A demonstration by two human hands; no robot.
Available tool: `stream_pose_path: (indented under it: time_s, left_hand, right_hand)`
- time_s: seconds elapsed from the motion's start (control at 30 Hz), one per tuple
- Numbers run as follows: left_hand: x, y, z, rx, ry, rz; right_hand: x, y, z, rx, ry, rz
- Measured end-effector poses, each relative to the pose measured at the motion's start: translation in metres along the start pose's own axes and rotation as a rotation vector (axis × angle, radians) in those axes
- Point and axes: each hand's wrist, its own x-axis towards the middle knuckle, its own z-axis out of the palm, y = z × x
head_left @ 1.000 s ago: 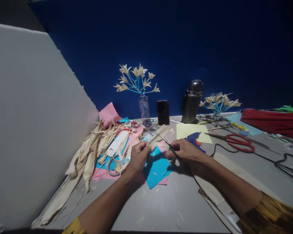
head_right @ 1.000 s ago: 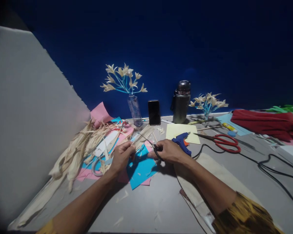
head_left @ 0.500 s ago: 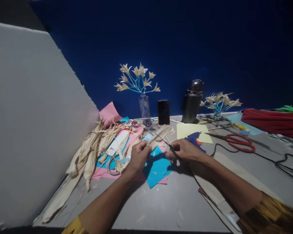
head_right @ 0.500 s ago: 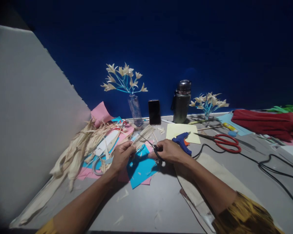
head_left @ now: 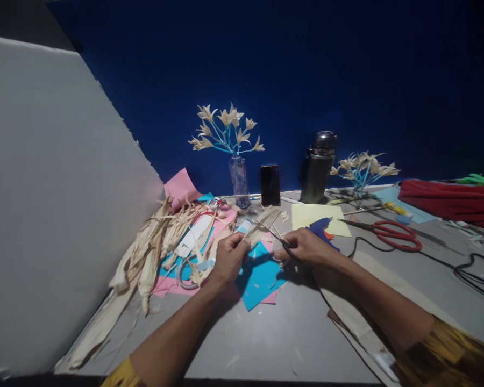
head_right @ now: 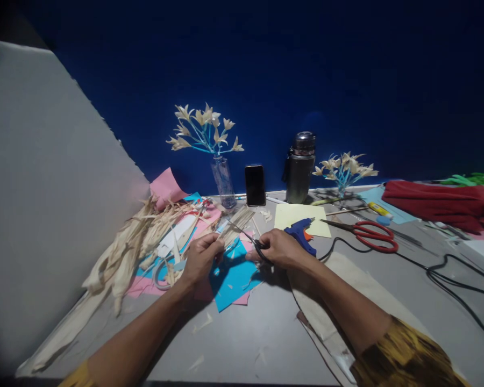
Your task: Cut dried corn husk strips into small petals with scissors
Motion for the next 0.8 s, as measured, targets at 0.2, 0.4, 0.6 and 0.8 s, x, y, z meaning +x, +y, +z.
stream_pose_path:
  time_s: [0.2,0.4,0.6,0.8]
  left_hand:
    - [0.001,0.007,-0.002,-0.133,-0.018,-0.043]
    - [0.006,0.009,-0.010,-0.215,-0.021,-0.037]
    - [0.003,0.013,-0.007,-0.154,-0.088,-0.034]
    - [0.000,0.017,-0.005,-0.092,-0.088,-0.064]
  right_hand:
    - [0.005,0.004,-0.001,-0.113,0.002,0.006]
    - [0.001,-0.004,0.003,-0.422,-0.064,-0.008]
    - [-0.003,-0.011,0.008,-0.583,-0.123,-0.019]
    - [-0.004,-0.011,0.007,-0.662,-0.136,-0.017]
